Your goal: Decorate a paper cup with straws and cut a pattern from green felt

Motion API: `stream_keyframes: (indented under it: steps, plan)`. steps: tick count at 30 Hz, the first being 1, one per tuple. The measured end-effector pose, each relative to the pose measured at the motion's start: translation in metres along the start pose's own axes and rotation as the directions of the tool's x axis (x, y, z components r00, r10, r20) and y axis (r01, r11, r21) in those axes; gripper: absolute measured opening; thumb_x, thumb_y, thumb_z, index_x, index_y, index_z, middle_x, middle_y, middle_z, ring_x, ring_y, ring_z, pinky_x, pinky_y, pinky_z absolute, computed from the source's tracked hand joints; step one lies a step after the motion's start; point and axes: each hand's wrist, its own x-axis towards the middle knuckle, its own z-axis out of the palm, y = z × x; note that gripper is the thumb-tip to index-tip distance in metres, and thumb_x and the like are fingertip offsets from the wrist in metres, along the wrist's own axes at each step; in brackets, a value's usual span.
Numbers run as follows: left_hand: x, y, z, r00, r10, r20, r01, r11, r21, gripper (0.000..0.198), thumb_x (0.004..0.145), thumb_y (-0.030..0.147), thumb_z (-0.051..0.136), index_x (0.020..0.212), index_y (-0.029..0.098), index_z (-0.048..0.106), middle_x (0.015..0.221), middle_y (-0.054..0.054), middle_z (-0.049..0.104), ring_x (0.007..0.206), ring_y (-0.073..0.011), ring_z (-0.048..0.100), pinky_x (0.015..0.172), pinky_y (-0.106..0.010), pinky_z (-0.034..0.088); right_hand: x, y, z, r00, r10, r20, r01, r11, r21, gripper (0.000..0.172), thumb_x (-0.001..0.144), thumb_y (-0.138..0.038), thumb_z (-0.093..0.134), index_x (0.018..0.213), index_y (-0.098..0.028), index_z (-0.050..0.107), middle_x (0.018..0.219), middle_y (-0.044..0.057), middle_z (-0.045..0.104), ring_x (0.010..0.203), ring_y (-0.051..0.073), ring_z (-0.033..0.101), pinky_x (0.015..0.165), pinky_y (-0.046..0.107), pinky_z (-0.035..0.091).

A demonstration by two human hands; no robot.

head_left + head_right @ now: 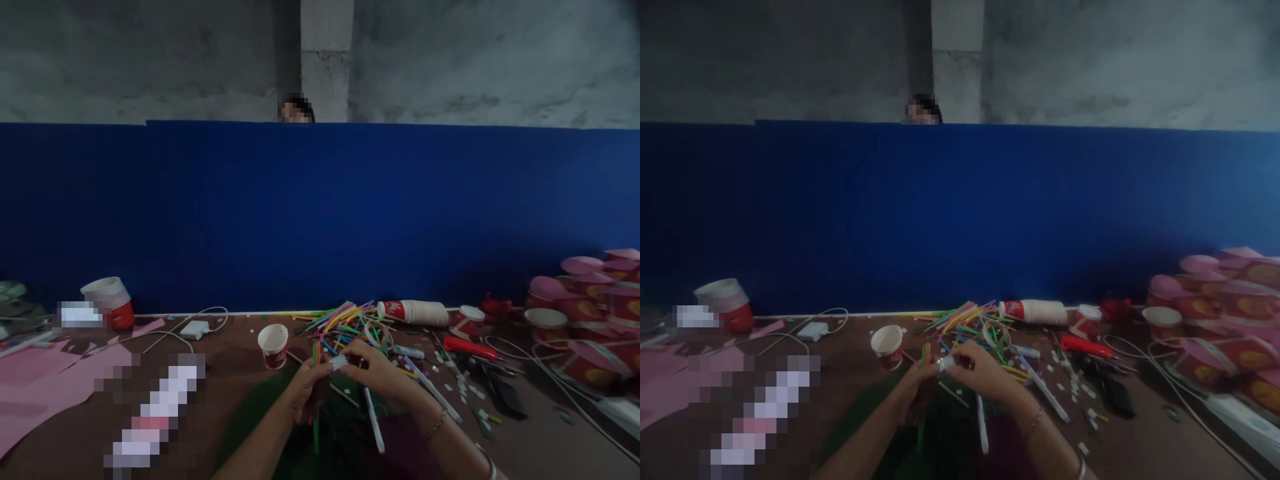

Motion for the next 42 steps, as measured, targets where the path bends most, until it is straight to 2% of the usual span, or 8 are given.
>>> stream_keyframes:
  steps: [5, 10, 14, 19, 23, 28, 35, 42]
  plan:
    - [0.002, 0.005, -0.002, 0.999, 0.051, 0.018, -0.051, 0.998, -0.025, 0.048, 0.051, 0.043, 0.080, 0.084, 0.019, 0.054, 0.042, 0.011, 0.038, 0.030, -0.0027, 0.033, 0.034, -0.015, 0.019, 0.003, 0.001, 0.001, 0.994, -0.056, -0.094, 0.059, 0.998, 0.034, 0.012, 0.067, -0.019, 0.065, 0.077, -0.018, 0.059, 0.081, 0.000, 0.054, 0.071, 0.013, 0.053, 0.062, 0.022, 0.044]
    - [0.003, 0.000, -0.002, 0.992, 0.125, 0.033, -0.126, 0.991, 0.045, 0.043, 0.057, 0.047, 0.076, 0.076, 0.020, 0.048, 0.039, 0.014, 0.031, 0.029, -0.0007, 0.020, 0.032, -0.014, 0.010, 0.004, -0.002, 0.002, 0.988, -0.048, -0.149, 0.039, 0.997, -0.061, 0.010, 0.065, -0.015, 0.065, 0.071, -0.017, 0.057, 0.081, 0.001, 0.053, 0.073, 0.014, 0.051, 0.064, 0.024, 0.042]
    - [0.005, -0.007, 0.004, 0.976, 0.215, -0.032, -0.209, 0.969, 0.134, 0.041, 0.056, 0.041, 0.078, 0.078, 0.019, 0.051, 0.040, 0.013, 0.033, 0.030, -0.0016, 0.023, 0.033, -0.015, 0.012, 0.002, -0.004, 0.003, 0.989, -0.038, -0.144, 0.023, 0.994, -0.103, 0.009, 0.064, -0.012, 0.063, 0.068, -0.017, 0.057, 0.081, 0.001, 0.052, 0.070, 0.013, 0.050, 0.061, 0.023, 0.042]
    - [0.008, -0.007, 0.008, 0.934, 0.326, -0.144, -0.298, 0.936, 0.187, 0.039, 0.052, 0.036, 0.079, 0.075, 0.015, 0.056, 0.053, 0.007, 0.050, 0.038, -0.0030, 0.036, 0.037, -0.015, 0.021, 0.001, -0.008, 0.003, 0.992, -0.055, -0.112, 0.044, 0.994, -0.101, 0.009, 0.065, -0.013, 0.063, 0.071, -0.018, 0.058, 0.081, 0.001, 0.052, 0.070, 0.013, 0.052, 0.061, 0.023, 0.042]
    - [0.008, -0.006, 0.008, 0.937, 0.312, -0.160, -0.270, 0.933, 0.236, 0.035, 0.056, 0.041, 0.076, 0.067, 0.016, 0.054, 0.044, 0.010, 0.038, 0.035, -0.0025, 0.027, 0.036, -0.016, 0.016, 0.000, -0.007, 0.003, 0.995, -0.037, -0.088, 0.027, 0.993, -0.111, 0.010, 0.065, -0.013, 0.063, 0.073, -0.018, 0.058, 0.085, 0.002, 0.052, 0.068, 0.012, 0.051, 0.057, 0.022, 0.041]
    - [0.001, -0.002, 0.013, 0.947, 0.298, -0.122, -0.263, 0.934, 0.241, 0.042, 0.053, 0.050, 0.075, 0.063, 0.016, 0.052, 0.041, 0.011, 0.033, 0.035, -0.0021, 0.023, 0.037, -0.017, 0.013, 0.000, -0.011, 0.002, 0.996, -0.046, -0.076, 0.034, 0.989, -0.144, 0.017, 0.064, -0.011, 0.062, 0.079, -0.017, 0.059, 0.086, 0.002, 0.054, 0.076, 0.015, 0.053, 0.067, 0.025, 0.042]
    - [-0.003, 0.002, 0.012, 0.973, 0.231, -0.030, -0.218, 0.946, 0.239, 0.046, 0.058, 0.058, 0.069, 0.067, 0.018, 0.048, 0.038, 0.013, 0.028, 0.032, -0.0018, 0.018, 0.035, -0.017, 0.011, -0.003, -0.015, 0.001, 1.000, 0.019, 0.021, -0.019, 1.000, 0.013, 0.035, 0.071, -0.012, 0.053, 0.105, -0.021, 0.053, 0.083, -0.001, 0.062, 0.071, 0.013, 0.056, 0.067, 0.023, 0.043]
    - [-0.003, 0.000, 0.012, 0.969, 0.245, -0.013, -0.236, 0.946, 0.223, 0.042, 0.059, 0.051, 0.072, 0.067, 0.018, 0.048, 0.039, 0.013, 0.029, 0.032, -0.0015, 0.020, 0.035, -0.016, 0.011, -0.003, -0.014, 0.000, 1.000, 0.014, 0.005, -0.012, 0.973, -0.229, 0.038, 0.073, -0.018, 0.055, 0.111, -0.021, 0.060, 0.096, 0.007, 0.065, 0.085, 0.019, 0.058, 0.079, 0.029, 0.043]
